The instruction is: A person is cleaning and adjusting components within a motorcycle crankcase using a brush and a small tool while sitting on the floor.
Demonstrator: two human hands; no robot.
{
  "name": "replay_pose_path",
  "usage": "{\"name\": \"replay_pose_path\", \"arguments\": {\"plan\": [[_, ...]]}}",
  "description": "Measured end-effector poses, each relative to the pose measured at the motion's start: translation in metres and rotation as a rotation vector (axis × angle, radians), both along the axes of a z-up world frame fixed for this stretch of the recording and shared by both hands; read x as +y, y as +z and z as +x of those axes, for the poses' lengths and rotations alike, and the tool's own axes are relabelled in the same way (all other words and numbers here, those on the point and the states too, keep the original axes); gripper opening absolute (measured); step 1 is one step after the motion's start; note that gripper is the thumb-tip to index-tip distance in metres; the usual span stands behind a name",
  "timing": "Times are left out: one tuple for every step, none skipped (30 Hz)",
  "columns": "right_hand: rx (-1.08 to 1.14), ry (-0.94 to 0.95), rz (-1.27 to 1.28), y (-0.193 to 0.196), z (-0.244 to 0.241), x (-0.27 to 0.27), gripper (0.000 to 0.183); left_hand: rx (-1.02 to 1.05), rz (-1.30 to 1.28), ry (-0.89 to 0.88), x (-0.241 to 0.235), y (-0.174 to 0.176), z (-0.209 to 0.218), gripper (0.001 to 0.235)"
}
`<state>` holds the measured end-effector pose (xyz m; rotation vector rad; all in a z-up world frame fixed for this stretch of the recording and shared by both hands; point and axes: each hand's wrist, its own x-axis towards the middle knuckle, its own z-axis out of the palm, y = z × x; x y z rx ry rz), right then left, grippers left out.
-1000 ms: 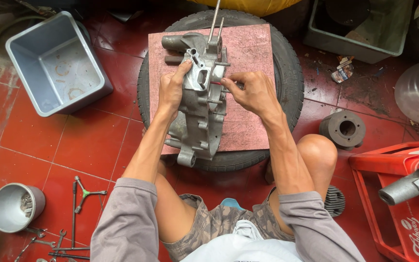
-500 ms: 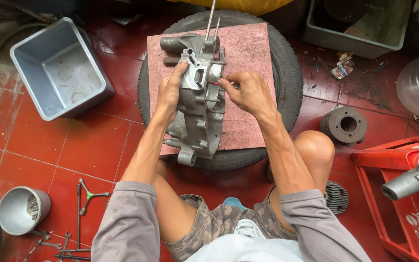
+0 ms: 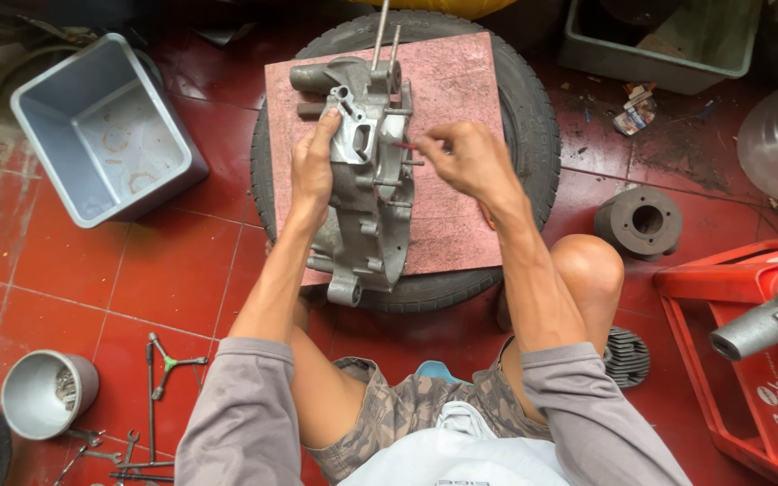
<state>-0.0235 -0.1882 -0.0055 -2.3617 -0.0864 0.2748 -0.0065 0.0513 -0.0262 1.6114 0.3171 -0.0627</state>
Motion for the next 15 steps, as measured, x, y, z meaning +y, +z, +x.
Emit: {"name": "replay_pose_path", "arguments": {"plan": [[-0.004, -0.003, -0.003, 0.005, 0.0, 0.002, 0.026, -0.004, -0.003, -0.003, -0.002, 0.007, -0.002, 0.042], [0.008, -0.004, -0.005, 0.01, -0.001, 0.004, 0.025, 0.012, -0.013, -0.041, -0.004, 0.014, -0.005, 0.048], [0.027, 0.0, -0.004, 0.013, -0.003, 0.008, 0.025, 0.035, -0.019, -0.074, -0.003, 0.02, -0.011, 0.059], [0.03, 0.003, -0.004, 0.012, -0.003, 0.008, 0.025, 0.037, -0.019, -0.07, -0.003, 0.022, -0.01, 0.059], [0.041, 0.004, 0.015, 0.01, -0.003, 0.008, 0.028, 0.062, -0.045, -0.077, -0.004, 0.024, -0.011, 0.061], [0.053, 0.004, 0.034, 0.009, -0.002, 0.009, 0.03, 0.087, -0.071, -0.083, -0.004, 0.025, -0.011, 0.062], [0.049, 0.008, 0.033, 0.013, -0.002, 0.008, 0.03, 0.084, -0.072, -0.079, -0.001, 0.019, -0.008, 0.062], [0.038, 0.005, 0.089, 0.017, -0.001, 0.008, 0.029, 0.099, -0.081, -0.095, 0.003, 0.013, -0.005, 0.068], [0.029, 0.003, 0.144, 0.021, -0.002, 0.007, 0.027, 0.118, -0.092, -0.111, 0.005, 0.006, -0.004, 0.074], [0.029, 0.006, 0.143, 0.019, -0.001, 0.008, 0.027, 0.117, -0.094, -0.108, 0.006, 0.003, -0.001, 0.074], [0.007, 0.033, 0.088, 0.017, -0.002, 0.01, 0.027, 0.122, -0.075, -0.103, 0.008, 0.0, 0.0, 0.068], [-0.015, 0.059, 0.034, 0.014, -0.002, 0.011, 0.026, 0.126, -0.057, -0.098, 0.01, -0.003, 0.002, 0.064], [-0.013, 0.059, 0.035, 0.017, -0.003, 0.012, 0.026, 0.129, -0.056, -0.098, 0.007, 0.007, -0.001, 0.064], [-0.027, 0.068, 0.021, 0.02, -0.004, 0.014, 0.026, 0.119, -0.043, -0.114, 0.003, 0.017, -0.004, 0.066], [-0.041, 0.079, 0.006, 0.023, -0.004, 0.015, 0.026, 0.109, -0.03, -0.127, 0.0, 0.027, -0.008, 0.068]]}}
